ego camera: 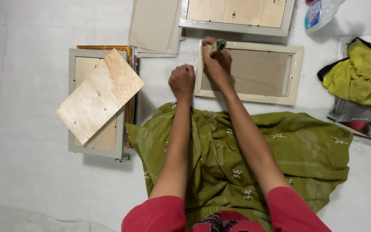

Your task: Disassembling a picture frame and applying a coating to the interior surface using a brush.

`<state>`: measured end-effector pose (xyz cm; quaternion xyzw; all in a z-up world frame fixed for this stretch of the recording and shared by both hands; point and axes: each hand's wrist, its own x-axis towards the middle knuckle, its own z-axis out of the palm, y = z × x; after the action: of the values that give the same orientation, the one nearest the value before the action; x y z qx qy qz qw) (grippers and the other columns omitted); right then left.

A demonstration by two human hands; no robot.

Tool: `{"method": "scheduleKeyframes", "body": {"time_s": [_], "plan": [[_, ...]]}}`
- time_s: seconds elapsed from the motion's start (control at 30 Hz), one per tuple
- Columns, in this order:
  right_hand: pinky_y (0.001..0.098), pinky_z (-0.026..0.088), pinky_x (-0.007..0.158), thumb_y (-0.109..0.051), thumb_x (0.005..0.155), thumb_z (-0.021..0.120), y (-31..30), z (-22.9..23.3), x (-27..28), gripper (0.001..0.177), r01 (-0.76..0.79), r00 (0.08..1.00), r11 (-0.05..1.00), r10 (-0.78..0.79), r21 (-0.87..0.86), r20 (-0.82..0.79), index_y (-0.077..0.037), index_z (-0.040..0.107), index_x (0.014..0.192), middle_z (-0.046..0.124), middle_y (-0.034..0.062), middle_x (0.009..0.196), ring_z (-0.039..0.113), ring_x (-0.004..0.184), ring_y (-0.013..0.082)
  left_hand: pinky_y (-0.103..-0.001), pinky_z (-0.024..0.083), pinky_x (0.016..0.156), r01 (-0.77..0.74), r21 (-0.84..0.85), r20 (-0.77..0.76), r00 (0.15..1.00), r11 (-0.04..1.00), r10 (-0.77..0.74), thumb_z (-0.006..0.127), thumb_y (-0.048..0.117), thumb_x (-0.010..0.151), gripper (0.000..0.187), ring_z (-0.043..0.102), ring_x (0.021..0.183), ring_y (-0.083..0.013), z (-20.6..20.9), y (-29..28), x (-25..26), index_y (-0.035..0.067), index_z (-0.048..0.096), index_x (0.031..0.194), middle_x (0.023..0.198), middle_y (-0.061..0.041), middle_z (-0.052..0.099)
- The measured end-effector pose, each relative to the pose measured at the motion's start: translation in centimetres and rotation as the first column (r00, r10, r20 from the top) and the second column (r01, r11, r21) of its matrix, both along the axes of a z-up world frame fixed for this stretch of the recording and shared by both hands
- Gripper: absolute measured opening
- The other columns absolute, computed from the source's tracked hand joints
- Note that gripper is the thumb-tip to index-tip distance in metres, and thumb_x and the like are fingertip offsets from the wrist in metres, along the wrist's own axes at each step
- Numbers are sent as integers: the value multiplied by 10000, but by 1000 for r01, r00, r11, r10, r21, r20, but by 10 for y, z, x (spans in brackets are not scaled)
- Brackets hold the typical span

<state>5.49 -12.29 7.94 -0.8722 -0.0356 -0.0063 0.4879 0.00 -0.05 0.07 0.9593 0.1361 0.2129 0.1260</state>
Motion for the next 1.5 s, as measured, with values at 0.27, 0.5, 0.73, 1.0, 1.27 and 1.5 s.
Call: {"method": "scheduleKeyframes", "body": {"time_s": [0.27, 0.5, 0.73, 1.0, 1.27, 1.5], "plan": [[195, 617, 397, -141, 1049, 568, -44, 5, 11, 277, 197, 980, 963, -187, 185, -69, -377, 634, 1177, 766, 54, 1026, 743, 640, 135, -243, 296, 356, 12, 2, -26, 1000, 1000, -12, 602, 122, 942, 338, 355, 411, -88, -8, 3, 2, 109, 661, 610, 504, 1, 559], [190, 523, 318, -148, 1054, 660, -129, 39, -34, 245, 363, 929, 926, -368, -101, -31, -316, 642, 1231, 717, 43, 1036, 647, 558, 85, -289, 359, 386, 12, -25, 48, 999, 1000, -10, 621, 103, 913, 318, 414, 426, -127, 16, -2, -3, 82, 656, 598, 528, -33, 577], [232, 500, 355, -31, 1034, 601, -193, 7, -60, 210, 376, 926, 868, -335, -324, 175, -126, 653, 1213, 753, 100, 972, 603, 540, 100, -258, 358, 366, -11, 26, 2, 1000, 1000, 11, 607, 146, 933, 325, 425, 418, -103, -9, -2, 2, 118, 651, 613, 512, -8, 582], [515, 548, 874, -204, 904, 635, -74, 33, -65, 246, 386, 914, 908, -401, -166, -67, -332, 725, 1094, 735, 69, 1011, 730, 946, 382, -326, 501, 442, -89, 66, 124, 989, 994, 80, 592, 208, 879, 298, 628, 488, -197, -16, -3, 3, 166, 590, 583, 521, -3, 567], [223, 472, 328, -123, 1012, 623, -51, -3, -46, 236, 206, 971, 978, -209, -35, -118, -274, 661, 1189, 733, 20, 788, 620, 506, 81, -268, 329, 369, -3, -3, 9, 1000, 1000, 3, 602, 130, 926, 333, 386, 422, -108, -4, 0, 2, 119, 640, 595, 506, -4, 557], [209, 535, 352, -128, 1022, 617, -48, 4, -46, 278, 201, 959, 979, -193, 21, -208, -315, 642, 1225, 736, 7, 803, 668, 538, 87, -277, 342, 367, -11, 21, 6, 1000, 1000, 11, 607, 134, 923, 327, 396, 419, -115, -3, -1, 2, 110, 639, 598, 512, -15, 562]]}}
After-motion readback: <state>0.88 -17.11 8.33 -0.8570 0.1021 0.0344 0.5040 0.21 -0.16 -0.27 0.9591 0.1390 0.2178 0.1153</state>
